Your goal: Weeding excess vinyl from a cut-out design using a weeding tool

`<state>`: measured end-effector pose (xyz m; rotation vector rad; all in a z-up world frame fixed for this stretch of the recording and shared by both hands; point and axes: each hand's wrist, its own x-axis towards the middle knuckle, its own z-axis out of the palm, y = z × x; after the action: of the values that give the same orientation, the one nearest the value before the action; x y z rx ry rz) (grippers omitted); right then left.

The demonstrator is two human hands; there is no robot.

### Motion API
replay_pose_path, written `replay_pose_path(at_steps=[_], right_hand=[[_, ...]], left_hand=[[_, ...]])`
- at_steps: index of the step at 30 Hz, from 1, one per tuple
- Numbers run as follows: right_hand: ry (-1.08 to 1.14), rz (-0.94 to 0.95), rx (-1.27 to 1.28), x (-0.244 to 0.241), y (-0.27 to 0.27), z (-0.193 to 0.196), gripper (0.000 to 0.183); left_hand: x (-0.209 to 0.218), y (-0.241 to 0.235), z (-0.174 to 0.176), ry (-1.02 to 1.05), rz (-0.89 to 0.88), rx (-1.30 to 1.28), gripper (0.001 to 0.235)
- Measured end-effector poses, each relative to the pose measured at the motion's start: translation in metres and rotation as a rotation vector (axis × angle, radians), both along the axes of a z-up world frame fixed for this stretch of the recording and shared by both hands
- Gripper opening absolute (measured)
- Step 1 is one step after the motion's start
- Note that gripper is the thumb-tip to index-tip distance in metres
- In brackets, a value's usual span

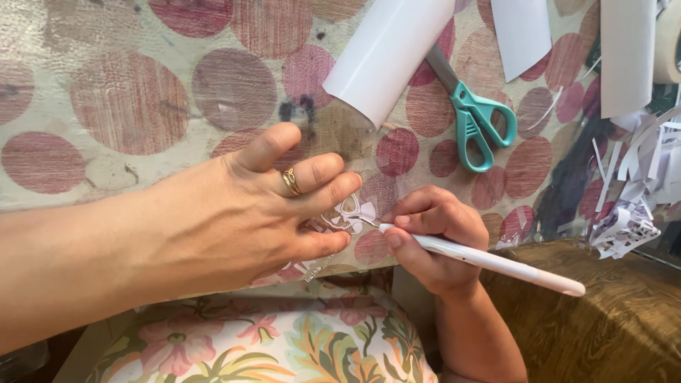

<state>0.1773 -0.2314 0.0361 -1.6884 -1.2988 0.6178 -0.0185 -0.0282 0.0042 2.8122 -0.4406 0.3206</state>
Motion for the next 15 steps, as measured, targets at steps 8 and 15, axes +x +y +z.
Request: replay_pose_path(at_steps=[8,15], right_hand=[[-0.021,0.035,-0.003,0.0008,0.0013,0.0001,0.016],[-0.030,0.044,-0.010,0.0009,0.0004,-0.0002,0.018]], left_hand=[[0.0017,0.0015,0.0033,-0.026,0.004,-0.029,0.046],[0.0013,0.0012,0.0035,-0.027,-0.001,-0.023,0.050]])
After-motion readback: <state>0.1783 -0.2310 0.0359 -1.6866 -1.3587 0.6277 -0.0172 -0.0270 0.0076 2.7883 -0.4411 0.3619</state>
